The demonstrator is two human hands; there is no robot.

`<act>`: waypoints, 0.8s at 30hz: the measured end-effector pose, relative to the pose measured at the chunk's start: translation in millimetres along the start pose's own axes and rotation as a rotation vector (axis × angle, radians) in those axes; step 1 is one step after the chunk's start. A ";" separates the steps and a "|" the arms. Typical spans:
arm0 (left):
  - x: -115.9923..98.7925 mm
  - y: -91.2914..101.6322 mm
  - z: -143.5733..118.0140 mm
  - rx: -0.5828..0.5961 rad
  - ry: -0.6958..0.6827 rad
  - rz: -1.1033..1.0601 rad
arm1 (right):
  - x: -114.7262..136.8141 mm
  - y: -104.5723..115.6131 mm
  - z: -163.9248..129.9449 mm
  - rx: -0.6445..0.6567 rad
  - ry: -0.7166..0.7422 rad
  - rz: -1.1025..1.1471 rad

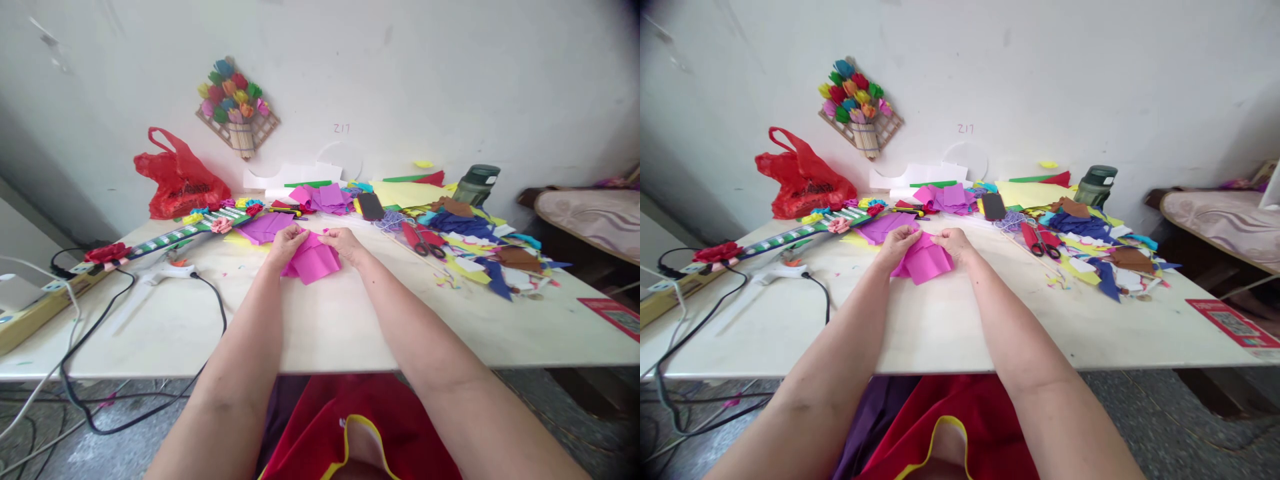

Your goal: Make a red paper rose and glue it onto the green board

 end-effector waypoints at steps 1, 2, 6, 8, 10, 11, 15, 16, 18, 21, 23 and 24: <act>-0.1 0.0 -0.1 -0.002 0.001 -0.002 | 0.2 0.8 0.7 -0.013 0.009 -0.012; -0.3 0.1 -0.1 -0.004 0.001 -0.004 | 0.3 1.8 1.4 -0.028 0.014 -0.019; -1.3 0.2 -0.3 -0.010 0.002 -0.001 | 0.4 2.1 3.5 -0.049 0.020 -0.011; -2.6 0.8 -0.5 -0.015 -0.005 -0.003 | 1.6 1.7 4.3 -0.049 0.037 0.003; -3.2 1.1 -0.7 -0.016 -0.003 -0.016 | 1.0 1.4 4.6 -0.044 0.035 0.035; -2.9 1.0 -0.8 -0.014 0.001 -0.023 | -0.2 1.0 4.5 -0.036 0.024 0.053; 0.0 -0.9 -0.7 0.005 0.014 -0.032 | -2.4 -1.1 1.7 0.006 -0.012 0.080; 0.7 -1.7 -0.8 0.011 0.015 -0.030 | -1.8 -1.6 0.8 0.016 -0.012 0.081; 2.1 -4.0 -1.5 0.028 0.022 -0.027 | -0.6 -2.1 -0.4 0.024 -0.008 0.083; 4.2 -8.1 -4.6 0.060 0.053 -0.021 | -1.6 -2.1 -0.5 0.016 -0.009 0.074; 7.1 -10.5 -7.9 0.086 0.094 0.001 | -2.8 -2.9 -0.2 0.016 -0.014 0.078; 9.4 -11.3 -9.6 0.098 0.121 0.025 | -2.7 -3.2 -0.2 0.016 -0.012 0.082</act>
Point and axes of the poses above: each hand's wrist, its own z-axis towards the middle knuckle, its own y-axis out of the back of the hand, x = y × z, the point moved 10 cm from there along z, towards the middle knuckle, and after that the axes turned 13 degrees about -x, right-handed, at the moved point
